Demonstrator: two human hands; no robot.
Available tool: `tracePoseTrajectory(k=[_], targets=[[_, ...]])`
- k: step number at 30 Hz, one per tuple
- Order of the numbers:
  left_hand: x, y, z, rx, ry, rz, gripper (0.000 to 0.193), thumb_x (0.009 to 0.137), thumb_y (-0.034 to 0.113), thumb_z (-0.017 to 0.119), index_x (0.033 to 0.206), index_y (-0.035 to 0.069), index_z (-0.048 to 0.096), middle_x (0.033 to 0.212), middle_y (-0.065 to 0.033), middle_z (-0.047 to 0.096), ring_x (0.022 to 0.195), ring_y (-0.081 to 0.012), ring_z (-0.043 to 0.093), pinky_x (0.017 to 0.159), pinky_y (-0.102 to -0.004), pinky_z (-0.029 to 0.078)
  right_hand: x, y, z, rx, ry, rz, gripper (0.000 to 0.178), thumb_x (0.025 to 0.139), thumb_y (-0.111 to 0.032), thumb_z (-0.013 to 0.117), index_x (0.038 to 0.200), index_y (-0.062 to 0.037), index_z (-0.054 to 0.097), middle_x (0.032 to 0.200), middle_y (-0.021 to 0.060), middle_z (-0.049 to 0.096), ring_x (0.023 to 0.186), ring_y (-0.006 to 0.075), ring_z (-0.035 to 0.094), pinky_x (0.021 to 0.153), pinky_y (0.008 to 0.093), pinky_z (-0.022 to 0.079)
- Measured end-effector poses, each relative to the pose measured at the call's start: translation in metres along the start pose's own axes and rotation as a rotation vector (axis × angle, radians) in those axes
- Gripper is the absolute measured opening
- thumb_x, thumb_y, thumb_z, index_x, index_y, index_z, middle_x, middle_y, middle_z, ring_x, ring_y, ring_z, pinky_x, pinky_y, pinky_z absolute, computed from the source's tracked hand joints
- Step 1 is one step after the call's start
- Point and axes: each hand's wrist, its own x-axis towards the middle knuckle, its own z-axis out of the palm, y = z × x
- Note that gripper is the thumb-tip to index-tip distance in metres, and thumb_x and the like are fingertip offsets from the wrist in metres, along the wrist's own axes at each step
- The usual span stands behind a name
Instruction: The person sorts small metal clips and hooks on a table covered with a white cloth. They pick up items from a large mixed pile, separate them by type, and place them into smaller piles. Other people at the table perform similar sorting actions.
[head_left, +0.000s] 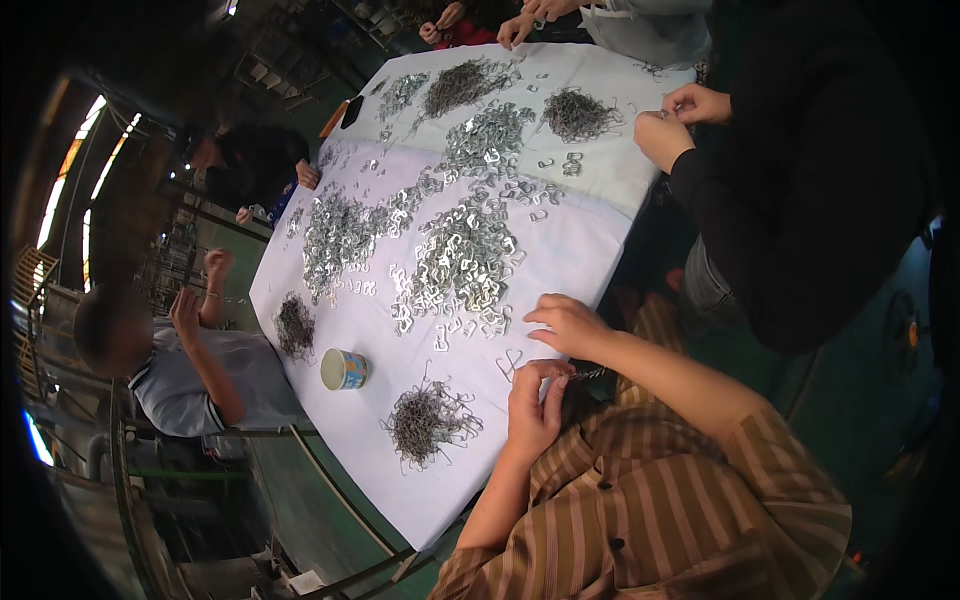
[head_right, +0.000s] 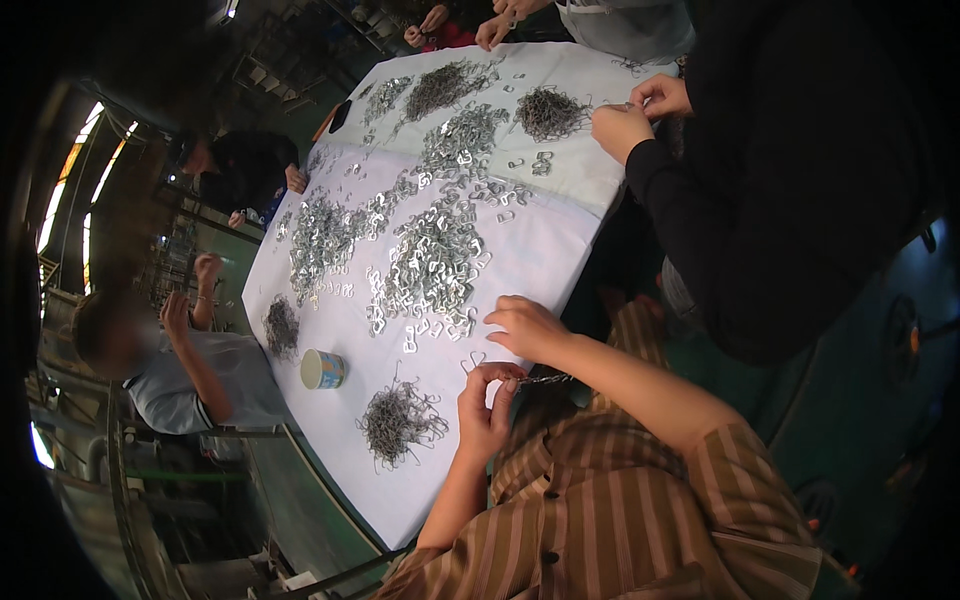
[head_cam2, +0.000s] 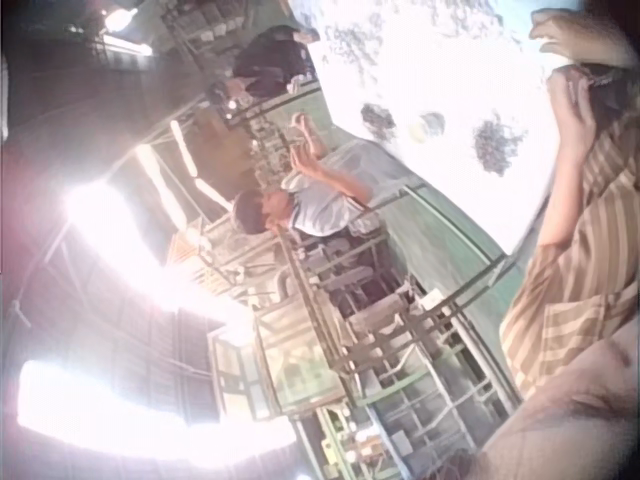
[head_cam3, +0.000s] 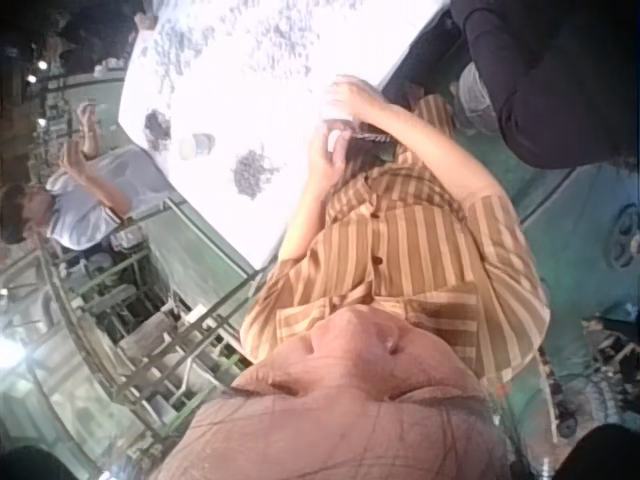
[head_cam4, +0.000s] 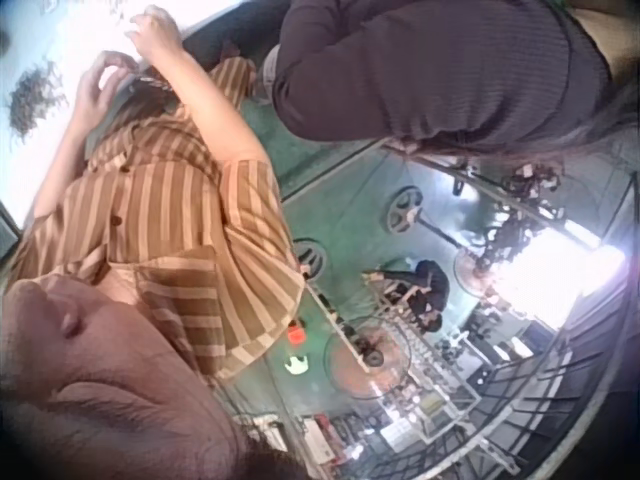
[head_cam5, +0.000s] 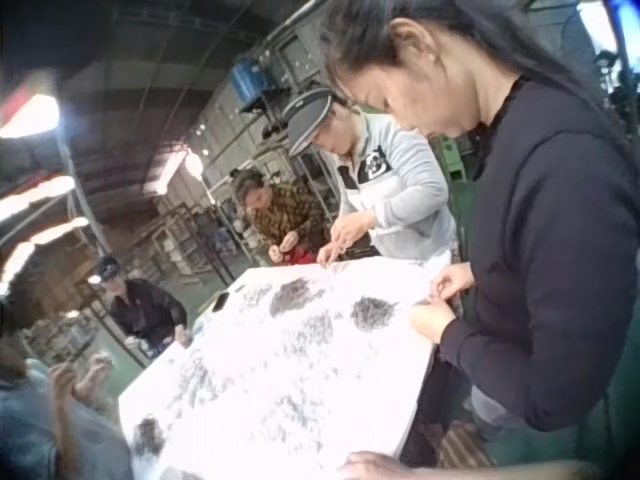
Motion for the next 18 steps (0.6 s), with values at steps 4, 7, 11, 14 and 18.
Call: tracePoseTrajectory(k=[4,7,11,14,18], targets=[[-0.010,0.000,-0.002,0.020,0.033,-0.013,0.012,0.086,-0.003,0.059,0.095,0.003,0.054,0.096,-0.0113,0.066,0.091,-0.0285,0.060,0.084,-0.0350,0.044,0.038,0.003,0.051,-0.207,-0.072,-0.147,0.028,0.078,-0.021,0.072,0.100,-0.0040,0.068,0.098,0.0114,0.058,0.099,0.0286,0.056,0.085,0.0412,0.048],[-0.013,-0.003,0.000,0.016,0.033,-0.021,0.012,0.086,-0.004,0.060,0.095,0.003,0.054,0.095,-0.0120,0.066,0.089,-0.0285,0.060,0.084,-0.0353,0.044,0.056,0.000,0.059,-0.268,-0.114,-0.061,0.024,0.077,-0.019,0.070,0.096,-0.0040,0.067,0.103,0.0118,0.057,0.102,0.0309,0.055,0.086,0.0426,0.048],[-0.012,-0.005,0.006,-0.014,0.040,-0.013,0.010,0.087,-0.005,0.058,0.095,0.001,0.054,0.093,-0.0137,0.067,0.087,-0.0256,0.063,0.082,-0.0339,0.047,0.066,0.022,0.075,-0.195,-0.032,0.102,0.011,0.076,-0.008,0.063,0.086,-0.0034,0.065,0.101,0.0149,0.058,0.098,0.0318,0.057,0.085,0.0428,0.048],[-0.009,0.005,0.009,0.024,0.026,-0.009,0.003,0.090,-0.003,0.053,0.092,-0.002,0.055,0.091,-0.0138,0.066,0.085,-0.0212,0.062,0.083,-0.0323,0.048,0.082,0.024,0.090,-0.005,-0.166,0.464,0.008,0.076,-0.002,0.058,0.080,-0.0007,0.065,0.089,0.0197,0.067,0.085,0.0367,0.067,0.068,0.0476,0.052],[-0.017,-0.009,0.011,-0.019,0.038,-0.013,0.005,0.093,0.000,0.049,0.089,-0.001,0.048,0.088,-0.0136,0.060,0.085,-0.0197,0.057,0.082,-0.0314,0.046,0.069,-0.001,0.060,0.142,-0.057,0.428,0.020,0.062,-0.002,0.063,0.082,-0.0023,0.061,0.084,0.0168,0.065,0.086,0.0348,0.065,0.070,0.0465,0.052]])
